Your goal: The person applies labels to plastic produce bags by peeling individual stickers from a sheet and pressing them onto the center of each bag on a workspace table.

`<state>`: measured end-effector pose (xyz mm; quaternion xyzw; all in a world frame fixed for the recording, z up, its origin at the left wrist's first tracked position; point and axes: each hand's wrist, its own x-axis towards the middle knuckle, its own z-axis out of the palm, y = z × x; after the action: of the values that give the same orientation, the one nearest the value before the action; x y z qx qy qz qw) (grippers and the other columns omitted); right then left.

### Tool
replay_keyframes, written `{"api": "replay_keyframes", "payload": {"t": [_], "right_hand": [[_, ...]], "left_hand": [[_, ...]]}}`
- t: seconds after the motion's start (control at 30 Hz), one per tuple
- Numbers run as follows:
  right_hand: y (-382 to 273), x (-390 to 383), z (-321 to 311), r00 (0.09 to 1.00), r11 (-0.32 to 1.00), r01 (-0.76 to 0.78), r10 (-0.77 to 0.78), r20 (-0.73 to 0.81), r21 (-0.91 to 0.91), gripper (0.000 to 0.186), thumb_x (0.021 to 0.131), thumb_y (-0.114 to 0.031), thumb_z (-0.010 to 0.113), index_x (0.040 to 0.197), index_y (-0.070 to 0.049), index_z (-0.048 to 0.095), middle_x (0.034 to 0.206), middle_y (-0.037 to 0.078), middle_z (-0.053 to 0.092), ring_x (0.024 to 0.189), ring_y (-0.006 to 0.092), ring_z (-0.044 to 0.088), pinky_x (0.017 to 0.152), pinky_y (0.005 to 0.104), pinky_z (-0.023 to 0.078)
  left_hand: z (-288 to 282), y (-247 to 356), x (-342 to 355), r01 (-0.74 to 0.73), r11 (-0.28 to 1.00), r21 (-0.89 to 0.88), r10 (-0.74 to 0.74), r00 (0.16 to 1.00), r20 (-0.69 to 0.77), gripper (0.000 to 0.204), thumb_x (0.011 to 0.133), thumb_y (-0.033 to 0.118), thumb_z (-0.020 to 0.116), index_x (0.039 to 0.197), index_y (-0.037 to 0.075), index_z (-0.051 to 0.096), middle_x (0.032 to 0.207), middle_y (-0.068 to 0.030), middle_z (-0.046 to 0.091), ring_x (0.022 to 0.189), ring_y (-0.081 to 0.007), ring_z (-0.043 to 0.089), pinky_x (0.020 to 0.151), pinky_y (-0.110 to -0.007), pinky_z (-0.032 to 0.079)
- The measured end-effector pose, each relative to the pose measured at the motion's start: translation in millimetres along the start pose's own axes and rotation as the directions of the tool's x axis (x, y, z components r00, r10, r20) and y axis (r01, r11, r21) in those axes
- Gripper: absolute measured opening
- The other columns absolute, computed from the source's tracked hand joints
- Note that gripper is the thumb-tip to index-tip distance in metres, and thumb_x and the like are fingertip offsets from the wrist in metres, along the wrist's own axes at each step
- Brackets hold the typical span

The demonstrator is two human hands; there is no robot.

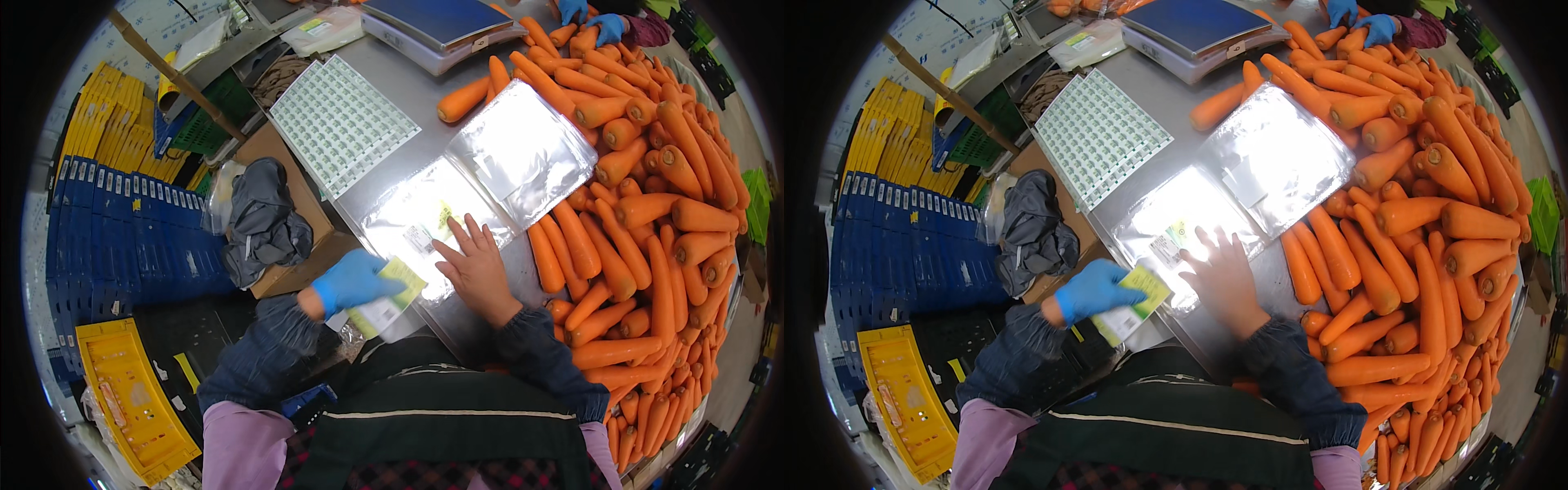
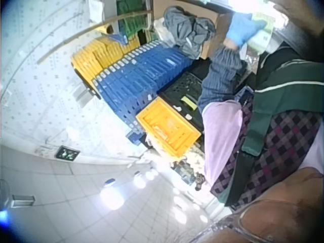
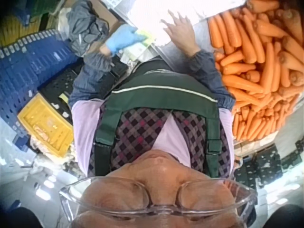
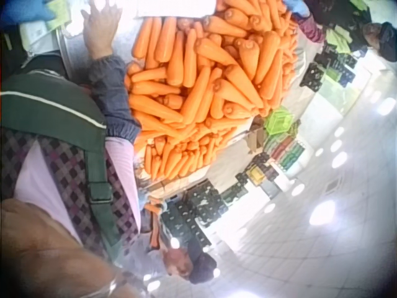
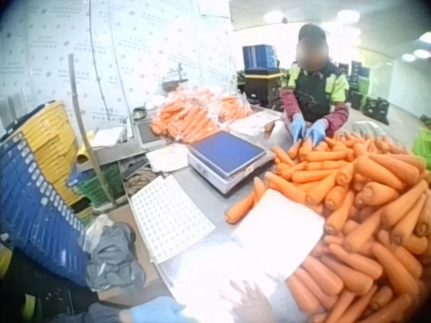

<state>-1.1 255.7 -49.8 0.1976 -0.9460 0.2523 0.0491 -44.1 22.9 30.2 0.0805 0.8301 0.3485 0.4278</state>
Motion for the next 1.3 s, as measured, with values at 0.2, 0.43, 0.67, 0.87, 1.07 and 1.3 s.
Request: {"api": "replay_keyframes", "payload": {"t": [0.2, 0.43, 0.67, 0.87, 1.07, 1.3], "right_hand": [[5, -5, 4, 0.988, 0.961, -0.084, 0.115, -0.106, 0.264, 0.022, 0.073, -0.010, 0.074, 0.095, -0.008, 0.069, 0.122, 0.011, 0.060, 0.123, 0.0353, 0.046, 0.097, 0.0440, 0.039], [14, -1, 2, 0.913, 0.814, -0.250, 0.378, -0.152, 0.524, 0.005, 0.081, -0.006, 0.067, 0.086, -0.004, 0.065, 0.096, 0.007, 0.068, 0.089, 0.0205, 0.059, 0.076, 0.0301, 0.046], [16, 5, -56, 0.508, 0.462, -0.029, 0.770, -0.385, 0.886, 0.008, 0.095, -0.010, 0.052, 0.093, -0.002, 0.056, 0.081, -0.002, 0.052, 0.072, 0.0073, 0.048, 0.068, 0.0204, 0.041], [12, 1, -10, 0.913, 0.900, -0.149, 0.284, -0.292, 0.410, 0.023, 0.087, -0.011, 0.058, 0.108, -0.004, 0.058, 0.105, 0.013, 0.060, 0.095, 0.0282, 0.056, 0.084, 0.0359, 0.045], [-4, 1, 9, 1.000, 0.997, -0.029, 0.029, 0.002, -0.066, 0.047, 0.085, -0.028, 0.061, 0.129, -0.012, 0.053, 0.140, 0.014, 0.041, 0.131, 0.0359, 0.033, 0.107, 0.0493, 0.027], [1, -4, 2, 1.000, 0.993, -0.018, 0.019, -0.013, 0.117, 0.033, 0.080, -0.019, 0.068, 0.112, -0.012, 0.065, 0.133, 0.013, 0.050, 0.130, 0.0377, 0.037, 0.108, 0.0492, 0.028]], "left_hand": [[28, -35, -22, -0.195, 0.802, -0.565, 0.016, 0.952, -0.305, 0.026, 0.084, 0.011, 0.068, 0.106, -0.004, 0.064, 0.092, -0.0061, 0.068, 0.080, -0.0110, 0.063, 0.072, -0.024, 0.050], [33, -41, -10, -0.239, 0.743, -0.625, 0.036, 0.947, -0.320, 0.029, 0.085, 0.009, 0.066, 0.110, -0.005, 0.062, 0.095, -0.0073, 0.068, 0.080, -0.0122, 0.063, 0.075, -0.024, 0.050], [38, -19, 30, -0.232, 0.955, -0.185, 0.112, 0.859, -0.499, 0.033, 0.076, 0.030, 0.071, 0.074, -0.003, 0.068, 0.065, -0.0109, 0.065, 0.060, -0.0139, 0.060, 0.060, -0.027, 0.049], [41, 14, 115, -0.198, 0.974, -0.110, 0.090, 0.783, -0.615, 0.040, 0.075, 0.038, 0.072, 0.064, 0.000, 0.063, 0.060, -0.0101, 0.060, 0.053, -0.0130, 0.056, 0.050, -0.031, 0.044], [18, 6, 99, 0.002, 0.991, 0.137, 0.048, 0.932, -0.359, 0.045, 0.083, 0.042, 0.061, 0.084, -0.002, 0.069, 0.070, -0.0161, 0.065, 0.065, -0.0210, 0.064, 0.061, -0.034, 0.049], [14, -32, -19, -0.131, 0.991, -0.035, 0.128, 0.988, -0.089, 0.031, 0.080, 0.020, 0.071, 0.099, -0.004, 0.067, 0.087, -0.0131, 0.069, 0.072, -0.0139, 0.064, 0.066, -0.027, 0.050]]}}
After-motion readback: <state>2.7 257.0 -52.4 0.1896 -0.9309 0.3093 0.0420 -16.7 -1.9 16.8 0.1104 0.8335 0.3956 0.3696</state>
